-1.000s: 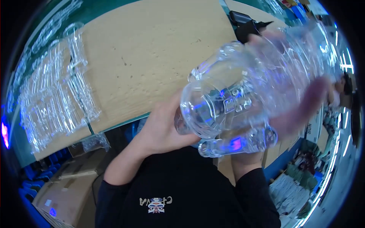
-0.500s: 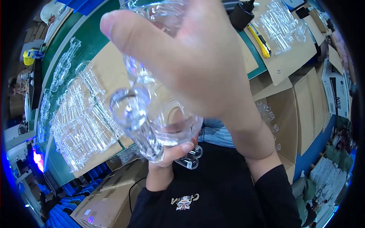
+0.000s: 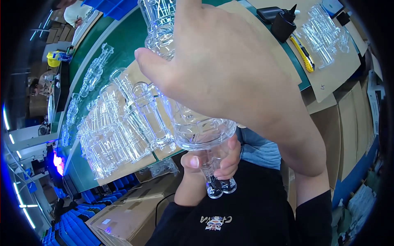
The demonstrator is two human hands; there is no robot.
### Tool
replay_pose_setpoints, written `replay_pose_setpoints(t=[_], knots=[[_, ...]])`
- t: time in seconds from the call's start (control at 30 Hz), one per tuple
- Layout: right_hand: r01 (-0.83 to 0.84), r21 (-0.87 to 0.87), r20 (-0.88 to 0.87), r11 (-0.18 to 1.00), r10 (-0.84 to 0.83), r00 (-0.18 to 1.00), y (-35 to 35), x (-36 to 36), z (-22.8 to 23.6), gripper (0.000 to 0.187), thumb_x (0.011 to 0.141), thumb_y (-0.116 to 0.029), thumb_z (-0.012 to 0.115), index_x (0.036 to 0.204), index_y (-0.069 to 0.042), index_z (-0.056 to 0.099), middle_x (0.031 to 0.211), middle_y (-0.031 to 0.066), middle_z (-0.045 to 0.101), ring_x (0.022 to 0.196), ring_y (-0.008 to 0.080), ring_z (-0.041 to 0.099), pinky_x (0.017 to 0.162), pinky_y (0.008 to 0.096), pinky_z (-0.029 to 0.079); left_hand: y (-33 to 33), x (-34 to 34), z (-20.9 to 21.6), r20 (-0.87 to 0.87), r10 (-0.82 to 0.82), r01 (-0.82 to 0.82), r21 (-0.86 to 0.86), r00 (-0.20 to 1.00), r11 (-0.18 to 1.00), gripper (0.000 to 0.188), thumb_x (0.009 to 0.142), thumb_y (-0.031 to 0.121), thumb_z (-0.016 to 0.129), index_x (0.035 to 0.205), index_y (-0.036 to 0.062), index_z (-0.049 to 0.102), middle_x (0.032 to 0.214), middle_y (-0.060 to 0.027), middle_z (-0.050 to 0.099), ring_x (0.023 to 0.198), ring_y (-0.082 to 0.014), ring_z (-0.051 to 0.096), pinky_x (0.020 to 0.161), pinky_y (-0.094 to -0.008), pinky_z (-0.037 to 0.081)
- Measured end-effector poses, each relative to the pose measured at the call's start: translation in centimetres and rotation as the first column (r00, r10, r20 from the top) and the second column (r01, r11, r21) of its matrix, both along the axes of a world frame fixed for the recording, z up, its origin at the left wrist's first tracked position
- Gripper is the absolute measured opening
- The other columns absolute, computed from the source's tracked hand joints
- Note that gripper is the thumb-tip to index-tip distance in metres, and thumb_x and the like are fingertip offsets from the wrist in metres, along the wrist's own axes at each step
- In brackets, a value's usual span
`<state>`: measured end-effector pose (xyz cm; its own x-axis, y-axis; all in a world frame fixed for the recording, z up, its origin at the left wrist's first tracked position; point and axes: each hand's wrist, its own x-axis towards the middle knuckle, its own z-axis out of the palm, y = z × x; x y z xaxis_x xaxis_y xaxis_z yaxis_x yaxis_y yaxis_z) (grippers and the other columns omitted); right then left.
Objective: Apply adhesive from a squeeze bottle to a lid and assemble it onto a plastic mug on a factory line.
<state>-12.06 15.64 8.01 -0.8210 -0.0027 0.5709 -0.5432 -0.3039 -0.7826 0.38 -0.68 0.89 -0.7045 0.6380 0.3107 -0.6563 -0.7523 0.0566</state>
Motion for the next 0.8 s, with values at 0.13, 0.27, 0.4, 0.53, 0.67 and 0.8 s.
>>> replay_pose_setpoints(t=[0.13,0.27,0.4,0.53,0.67,0.8], knots=[[-0.121,-0.098,0.055,0.988,0.127,0.990,-0.9,0.7,0.2,0.050,0.092,-0.035,0.056,0.130,-0.004,0.046,0.122,0.0142,0.056,0.112,0.0222,0.058,0.100,0.0336,0.045,-0.3,0.3,0.2,0.042,0.047,-0.046,-0.025,0.998,0.999,0.066,0.072,0.023,0.074,0.122,0.0016,0.038,0.092,-0.0117,0.051,0.065,-0.0169,0.053,0.059,-0.0254,0.045],[-0.199,-0.128,0.100,0.972,0.212,0.972,0.7,-3.0,1.5,0.049,0.093,-0.035,0.056,0.129,-0.004,0.047,0.120,0.0146,0.057,0.111,0.0218,0.059,0.099,0.0327,0.046,0.8,1.3,4.5,-0.418,0.326,-0.501,-0.833,0.848,0.236,0.062,0.071,0.018,0.075,0.121,-0.0014,0.044,0.095,-0.0147,0.059,0.068,-0.0244,0.060,0.060,-0.0299,0.049],[-0.357,-0.183,0.135,0.916,0.384,0.914,-0.1,0.5,2.2,0.048,0.093,-0.035,0.055,0.128,-0.003,0.048,0.119,0.0149,0.058,0.109,0.0213,0.060,0.097,0.0318,0.047,1.4,1.1,5.1,-0.714,0.168,-0.642,-0.691,0.680,-0.332,0.061,0.070,0.014,0.076,0.121,-0.0021,0.047,0.098,-0.0149,0.063,0.074,-0.0281,0.064,0.063,-0.0326,0.052],[-0.475,-0.245,0.188,0.845,0.522,0.832,-0.9,0.2,2.7,0.047,0.093,-0.035,0.054,0.127,-0.002,0.049,0.117,0.0153,0.059,0.108,0.0209,0.061,0.096,0.0308,0.048,1.4,0.6,5.1,-0.781,0.006,-0.708,-0.570,0.625,-0.416,0.061,0.068,0.012,0.076,0.121,-0.0019,0.048,0.100,-0.0145,0.064,0.079,-0.0294,0.066,0.066,-0.0341,0.053],[-0.426,-0.308,0.238,0.851,0.503,0.831,-0.8,-0.9,3.0,0.046,0.094,-0.036,0.051,0.123,0.000,0.051,0.113,0.0164,0.060,0.104,0.0208,0.063,0.094,0.0311,0.049,0.8,0.2,5.4,-0.740,-0.093,-0.706,-0.585,0.666,-0.399,0.061,0.068,0.012,0.075,0.121,-0.0021,0.048,0.097,-0.0157,0.064,0.077,-0.0292,0.066,0.064,-0.0352,0.052],[-0.312,-0.395,0.330,0.864,0.451,0.829,-0.5,-0.2,1.6,0.047,0.093,-0.036,0.049,0.120,0.002,0.050,0.107,0.0159,0.061,0.099,0.0220,0.063,0.093,0.0345,0.049,1.3,-0.1,4.1,-0.767,-0.073,-0.741,-0.584,0.637,-0.333,0.062,0.068,0.011,0.073,0.122,-0.0030,0.047,0.092,-0.0161,0.064,0.071,-0.0293,0.065,0.062,-0.0362,0.052]])
